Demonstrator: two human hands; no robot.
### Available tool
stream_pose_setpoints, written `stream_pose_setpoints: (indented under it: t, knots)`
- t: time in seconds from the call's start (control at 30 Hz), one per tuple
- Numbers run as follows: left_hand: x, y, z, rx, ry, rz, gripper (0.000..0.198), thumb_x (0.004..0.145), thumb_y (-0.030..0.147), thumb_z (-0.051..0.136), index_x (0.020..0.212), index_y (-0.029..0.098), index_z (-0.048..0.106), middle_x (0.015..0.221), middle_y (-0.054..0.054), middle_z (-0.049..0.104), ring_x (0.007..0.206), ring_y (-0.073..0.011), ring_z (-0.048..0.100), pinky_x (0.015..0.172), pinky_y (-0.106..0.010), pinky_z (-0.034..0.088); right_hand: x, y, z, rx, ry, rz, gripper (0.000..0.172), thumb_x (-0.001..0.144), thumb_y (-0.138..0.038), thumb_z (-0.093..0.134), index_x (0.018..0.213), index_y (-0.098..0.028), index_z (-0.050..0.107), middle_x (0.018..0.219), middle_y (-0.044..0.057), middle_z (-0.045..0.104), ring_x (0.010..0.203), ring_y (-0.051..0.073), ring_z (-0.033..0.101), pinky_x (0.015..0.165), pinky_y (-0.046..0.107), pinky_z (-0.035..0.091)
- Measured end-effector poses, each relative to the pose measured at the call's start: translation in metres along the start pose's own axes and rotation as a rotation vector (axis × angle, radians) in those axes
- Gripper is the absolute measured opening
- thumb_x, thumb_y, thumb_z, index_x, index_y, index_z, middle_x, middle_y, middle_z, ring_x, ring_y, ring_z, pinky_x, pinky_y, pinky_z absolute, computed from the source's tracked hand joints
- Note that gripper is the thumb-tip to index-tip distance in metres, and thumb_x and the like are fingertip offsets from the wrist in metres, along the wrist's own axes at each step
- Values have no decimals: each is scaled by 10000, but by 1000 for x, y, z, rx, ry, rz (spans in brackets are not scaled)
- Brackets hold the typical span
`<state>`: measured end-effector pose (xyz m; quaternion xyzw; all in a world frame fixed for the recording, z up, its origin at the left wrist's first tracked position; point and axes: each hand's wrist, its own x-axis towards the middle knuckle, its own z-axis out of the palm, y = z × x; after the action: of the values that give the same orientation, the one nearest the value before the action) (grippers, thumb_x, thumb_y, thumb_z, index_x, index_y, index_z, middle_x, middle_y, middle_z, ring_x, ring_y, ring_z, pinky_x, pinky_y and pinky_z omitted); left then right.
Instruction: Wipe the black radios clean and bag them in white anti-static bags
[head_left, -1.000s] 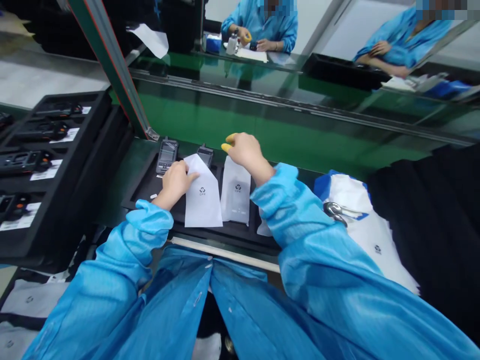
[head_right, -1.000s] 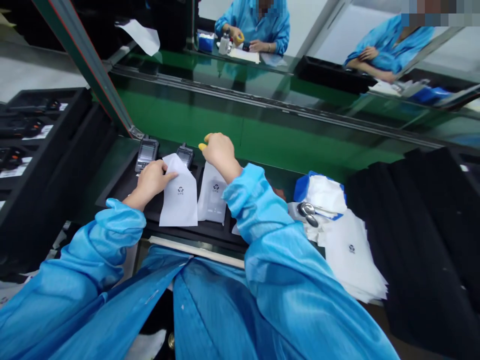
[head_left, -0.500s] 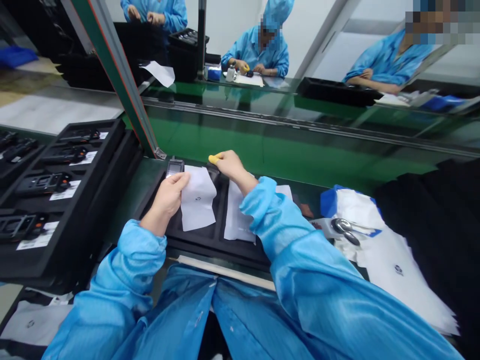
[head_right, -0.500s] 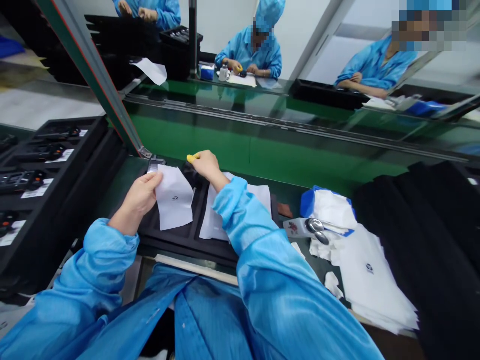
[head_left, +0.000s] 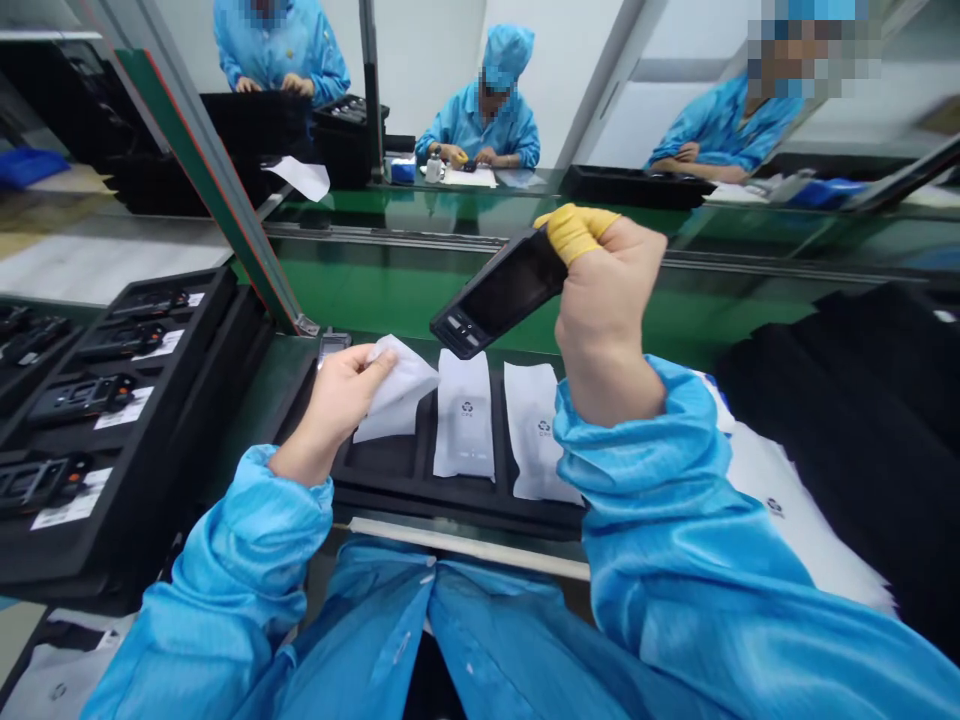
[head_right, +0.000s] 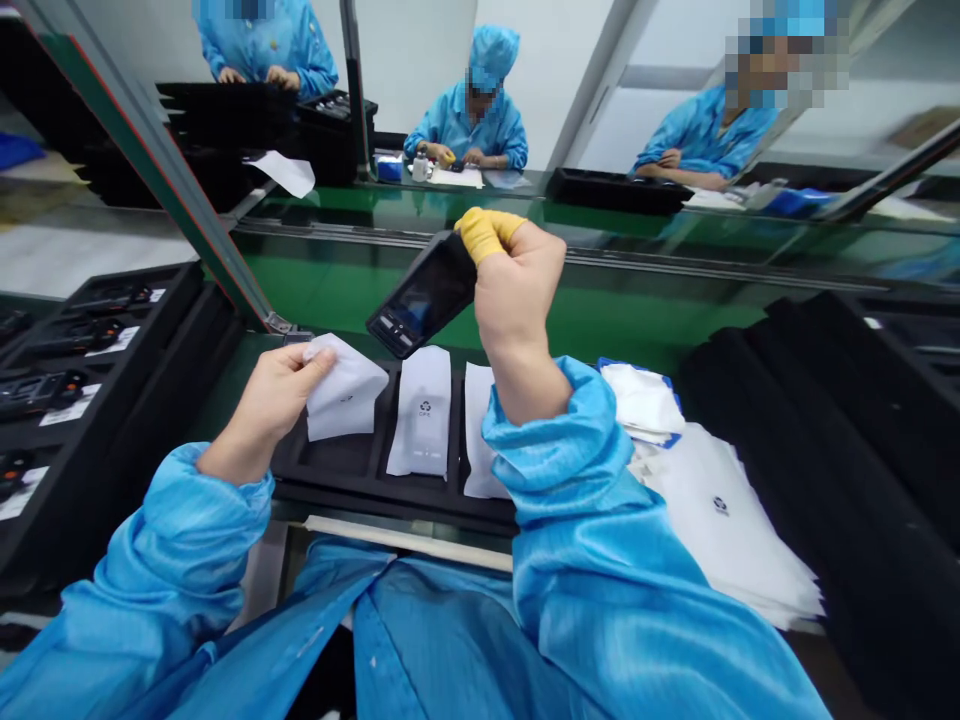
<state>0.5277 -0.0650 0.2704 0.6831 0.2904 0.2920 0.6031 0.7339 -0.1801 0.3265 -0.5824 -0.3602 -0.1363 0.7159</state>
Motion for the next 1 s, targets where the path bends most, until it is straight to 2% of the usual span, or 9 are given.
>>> stream_pose_setpoints:
  t: [0.1, 0.17, 0.27, 0.4, 0.53, 0.63, 0.8, 1.0]
  knots:
    - [-1, 10, 9, -40, -8, 31, 330, 516, 350, 835, 738, 143, 706, 657, 1, 671, 623, -152, 609, 580, -253, 475, 3, -13, -6, 36, 17, -53, 139, 841, -343, 654, 774, -231, 703, 770, -23, 669, 758, 122, 629, 783, 292, 525]
    - [-2, 15, 16, -88, -18, 55, 429, 452, 271, 860, 830, 147, 701, 717, -6, 705, 685, -172, 656, 658, -285, 530, 3, -18, -5, 70, 35, -78, 174, 855, -385, 639, 782, -238, 697, 783, -22, 667, 759, 120, 629, 787, 292, 530]
    - [-4, 21, 25, -120, -58, 82, 497, 421, 233, 879, 861, 150, 664, 728, -4, 713, 698, -184, 685, 696, -316, 566, 0, -23, 0, 161, 58, -130, 196, 865, -404, 628, 808, -229, 692, 833, -12, 678, 794, 130, 643, 830, 321, 535]
    - [-8, 26, 28, -145, -88, 70, 505, 433, 235, 886, 865, 151, 639, 748, -10, 724, 702, -187, 699, 693, -322, 584, -8, -25, 4, 180, 40, -114, 171, 900, -420, 578, 869, -284, 676, 919, -12, 703, 918, 172, 662, 919, 365, 527]
    - [-11, 27, 25, -169, -83, 32, 521, 427, 233, 889, 883, 155, 648, 698, 1, 721, 644, -177, 694, 613, -288, 577, -12, -24, -4, 204, 84, -153, 120, 851, -373, 655, 811, -268, 699, 839, -38, 705, 829, 134, 666, 854, 318, 543]
    - [-12, 24, 24, -185, -81, 30, 519, 433, 253, 902, 883, 161, 660, 680, 9, 722, 607, -160, 683, 586, -268, 568, -13, -23, -8, 220, 78, -149, 103, 816, -342, 694, 779, -247, 709, 786, -60, 704, 772, 102, 664, 782, 277, 548]
    - [-12, 16, 28, -237, -95, 28, 485, 475, 356, 917, 861, 163, 696, 709, -6, 742, 629, -159, 691, 593, -258, 566, -18, -25, -7, 90, -21, -48, 149, 845, -373, 662, 770, -250, 699, 762, -55, 686, 783, 118, 659, 761, 290, 547]
    - [-9, 4, 30, -328, -132, 72, 463, 547, 477, 883, 870, 183, 731, 735, -18, 753, 687, -178, 708, 644, -280, 575, -19, -39, -5, 12, -58, -70, 152, 828, -295, 668, 691, -230, 681, 634, -75, 611, 661, 87, 598, 679, 259, 500]
